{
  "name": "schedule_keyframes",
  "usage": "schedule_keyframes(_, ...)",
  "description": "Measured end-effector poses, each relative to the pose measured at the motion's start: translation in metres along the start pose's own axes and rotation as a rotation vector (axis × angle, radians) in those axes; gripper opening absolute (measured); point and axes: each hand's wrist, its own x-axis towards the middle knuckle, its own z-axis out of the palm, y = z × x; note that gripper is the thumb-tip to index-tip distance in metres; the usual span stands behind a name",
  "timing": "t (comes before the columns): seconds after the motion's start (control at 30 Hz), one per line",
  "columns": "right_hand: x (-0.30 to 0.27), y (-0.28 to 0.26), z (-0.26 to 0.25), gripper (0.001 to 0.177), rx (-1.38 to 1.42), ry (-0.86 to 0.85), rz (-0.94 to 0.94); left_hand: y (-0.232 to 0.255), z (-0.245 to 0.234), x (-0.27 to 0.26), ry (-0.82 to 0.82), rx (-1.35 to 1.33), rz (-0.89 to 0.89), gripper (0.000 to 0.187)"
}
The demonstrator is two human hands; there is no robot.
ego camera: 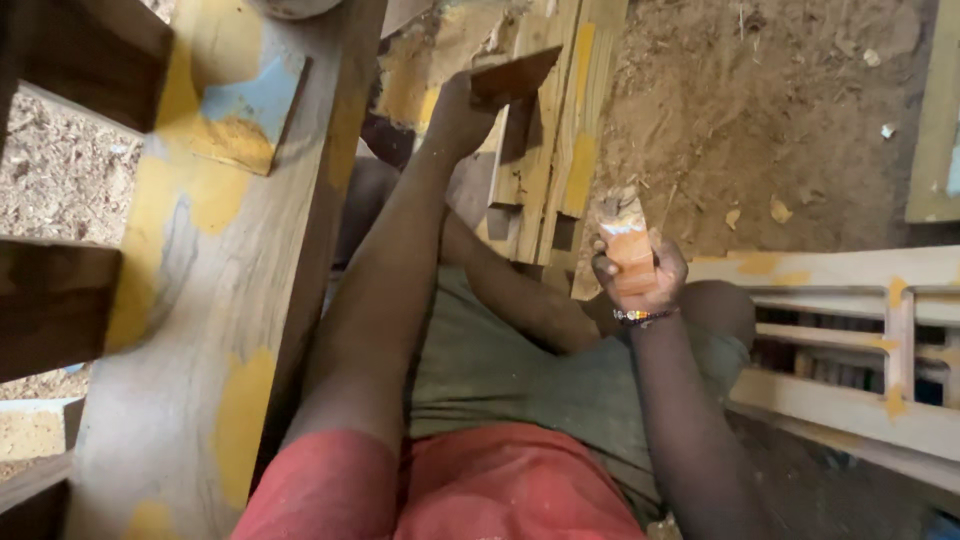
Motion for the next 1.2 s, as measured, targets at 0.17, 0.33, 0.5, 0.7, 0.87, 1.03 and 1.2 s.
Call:
schedule_keyframes(0.17, 0.003, -0.004, 0.002, 0.058, -0.015, -0.04, 0.039, -0.034, 0.016, 0.003, 0.025, -0.214, 0.008, 0.024)
schedule_keyframes(0.33, -0.001, -0.004, -0.006, 0.061, -0.016, -0.064, -0.006, -0.034, 0.007, -0.002, 0.018, 0.009, -0.016, 0.03)
schedule_keyframes(0.5, -0.003, -0.005, -0.008, 0.063, 0.001, -0.1, 0.022, -0.012, -0.006, 0.007, -0.032, -0.167, -0.032, 0.034)
schedule_keyframes(0.7, -0.004, -0.003, -0.004, 0.063, -0.004, -0.106, 0.009, 0.0, -0.02, 0.009, -0.16, -0.067, -0.009, 0.033)
schedule_keyframes(0.87, -0.008, -0.005, -0.005, 0.063, 0.017, -0.11, -0.001, -0.001, -0.022, 0.01, -0.169, -0.12, 0.019, 0.031)
schedule_keyframes(1.03, -0.007, -0.005, -0.009, 0.061, 0.017, -0.102, -0.014, -0.005, -0.021, 0.007, -0.178, -0.133, -0.003, 0.033)
schedule_keyframes(1.2, -0.004, -0.005, -0.008, 0.063, 0.023, -0.114, 0.007, -0.002, -0.022, 0.004, -0.192, -0.111, -0.055, 0.031)
